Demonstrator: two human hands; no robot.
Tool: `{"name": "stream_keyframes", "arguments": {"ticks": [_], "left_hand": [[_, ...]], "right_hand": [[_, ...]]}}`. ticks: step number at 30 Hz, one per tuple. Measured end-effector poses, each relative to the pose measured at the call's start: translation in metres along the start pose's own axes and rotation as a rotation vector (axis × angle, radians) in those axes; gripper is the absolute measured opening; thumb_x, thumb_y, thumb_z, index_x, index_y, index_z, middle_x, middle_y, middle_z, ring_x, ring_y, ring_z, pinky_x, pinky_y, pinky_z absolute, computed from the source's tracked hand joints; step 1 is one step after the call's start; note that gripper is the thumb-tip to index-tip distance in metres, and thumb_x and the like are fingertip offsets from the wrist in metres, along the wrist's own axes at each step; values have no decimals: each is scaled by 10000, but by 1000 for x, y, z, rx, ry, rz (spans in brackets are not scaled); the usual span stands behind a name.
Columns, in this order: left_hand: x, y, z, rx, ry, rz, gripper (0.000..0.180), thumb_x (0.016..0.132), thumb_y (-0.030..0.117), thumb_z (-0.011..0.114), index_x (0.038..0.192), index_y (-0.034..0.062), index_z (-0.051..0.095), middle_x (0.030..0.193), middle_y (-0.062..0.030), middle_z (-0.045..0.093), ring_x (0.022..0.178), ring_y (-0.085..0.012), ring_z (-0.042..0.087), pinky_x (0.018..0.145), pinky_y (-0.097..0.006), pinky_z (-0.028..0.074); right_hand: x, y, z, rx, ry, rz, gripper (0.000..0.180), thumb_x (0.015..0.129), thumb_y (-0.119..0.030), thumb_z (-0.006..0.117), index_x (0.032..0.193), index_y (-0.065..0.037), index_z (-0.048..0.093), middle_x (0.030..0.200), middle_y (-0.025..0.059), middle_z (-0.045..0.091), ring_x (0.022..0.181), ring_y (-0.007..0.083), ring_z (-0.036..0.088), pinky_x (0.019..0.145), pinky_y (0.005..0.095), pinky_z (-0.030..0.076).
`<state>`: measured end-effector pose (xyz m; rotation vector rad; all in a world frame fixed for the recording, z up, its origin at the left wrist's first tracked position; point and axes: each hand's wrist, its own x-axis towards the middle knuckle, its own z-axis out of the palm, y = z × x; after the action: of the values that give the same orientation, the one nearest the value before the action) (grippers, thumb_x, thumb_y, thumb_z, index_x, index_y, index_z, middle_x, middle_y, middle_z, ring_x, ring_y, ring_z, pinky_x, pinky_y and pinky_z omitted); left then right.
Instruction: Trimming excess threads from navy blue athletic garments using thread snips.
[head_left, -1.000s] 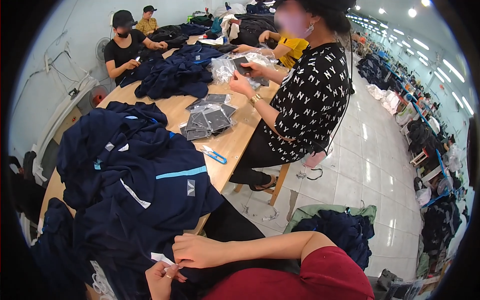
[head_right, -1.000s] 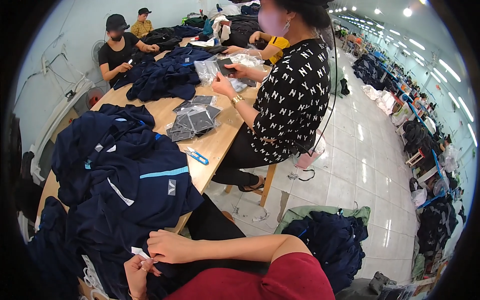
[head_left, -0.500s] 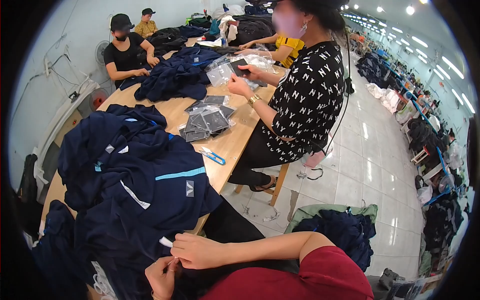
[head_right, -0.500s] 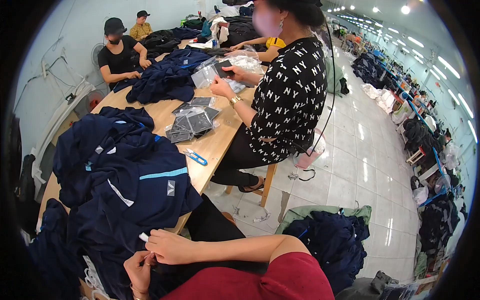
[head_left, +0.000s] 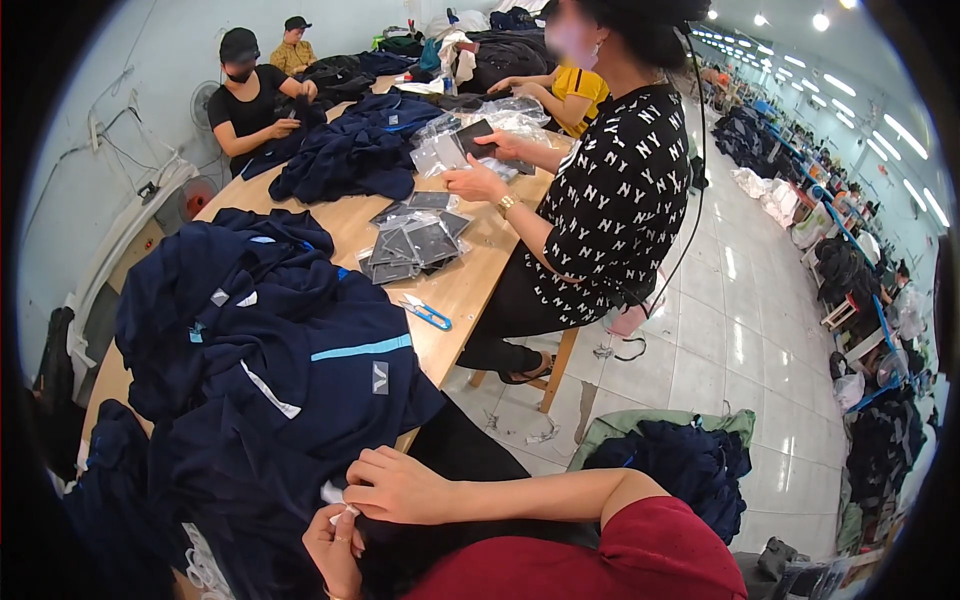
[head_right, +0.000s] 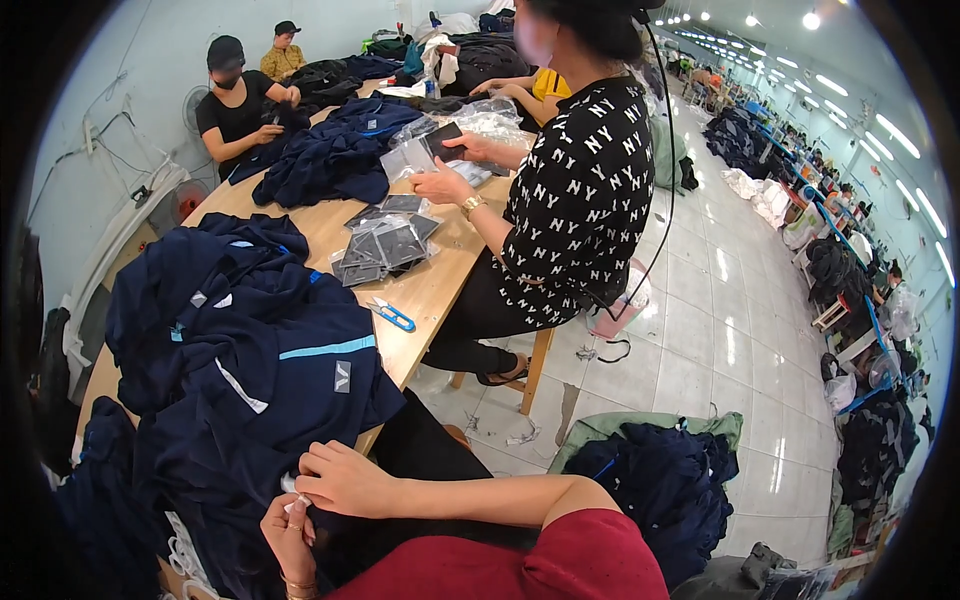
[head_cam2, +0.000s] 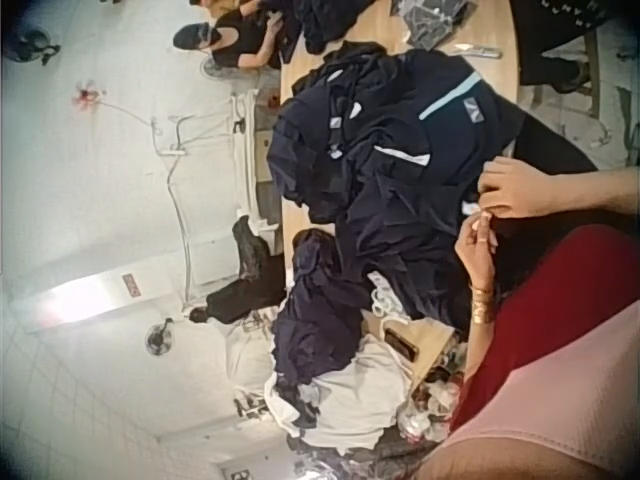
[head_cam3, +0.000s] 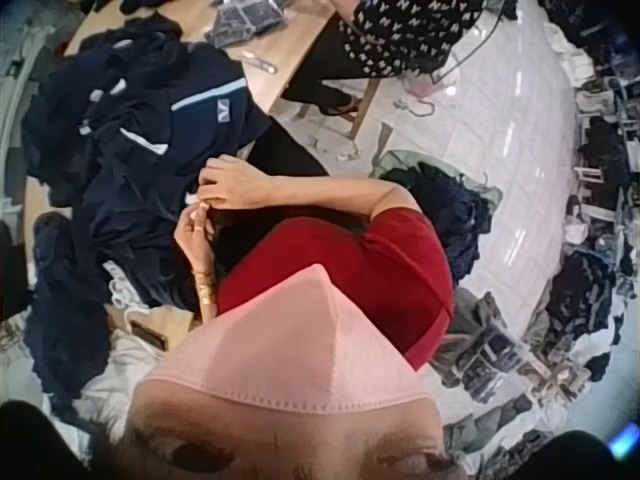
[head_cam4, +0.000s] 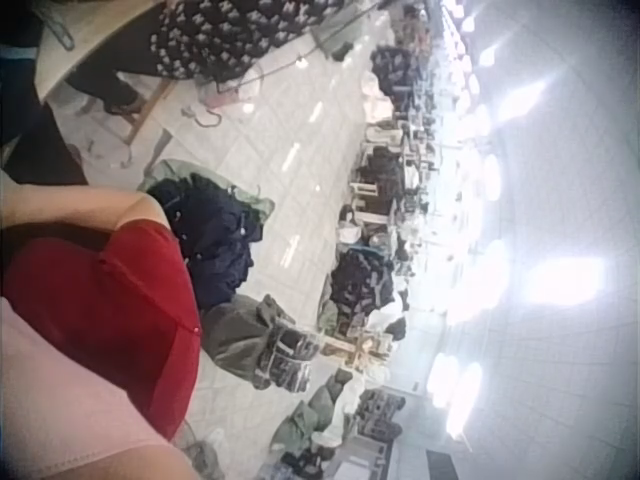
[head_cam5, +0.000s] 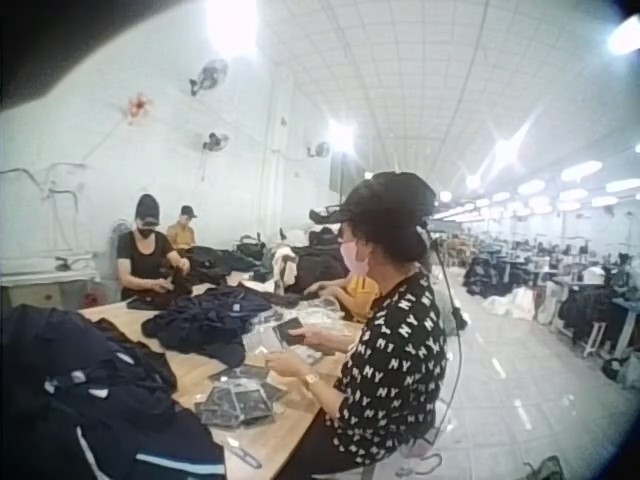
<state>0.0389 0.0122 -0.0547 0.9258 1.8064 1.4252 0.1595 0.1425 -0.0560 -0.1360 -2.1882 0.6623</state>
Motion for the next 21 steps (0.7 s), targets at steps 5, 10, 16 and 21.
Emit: {"name": "stream_keyframes", "arguments": {"ticks": [5,10,16,21], "left_hand": [[-1,-8,7,-491,26,-254,171,933,131,475,961,-4,575,501,52,411,378,-22,314,368,-175,239],[4,-2,13,-405,30,-168,164,919,111,506,970,-17,596,520,40,450,395,-21,338,377,-167,232],[8,4,8,-87,-87,-51,146,887,100,559,919,-33,611,547,6,505,425,-39,410,402,-173,283],[10,15,3,-45,-137,-67,167,880,112,573,768,-11,569,552,-7,530,461,-50,450,441,-178,322]], "right_hand": [[-3,-2,-3,32,7,77,120,756,-137,644,821,-77,563,834,29,512,787,191,498,691,292,391],[-6,-4,-4,142,27,119,106,775,-131,628,835,-53,589,800,39,516,778,202,496,682,294,397],[-7,1,-13,-56,-161,43,131,785,-141,616,736,-53,532,752,43,470,737,207,469,669,304,389],[6,3,-33,71,-185,-51,146,765,-99,614,693,-55,495,745,58,448,734,207,456,657,308,386]]}}
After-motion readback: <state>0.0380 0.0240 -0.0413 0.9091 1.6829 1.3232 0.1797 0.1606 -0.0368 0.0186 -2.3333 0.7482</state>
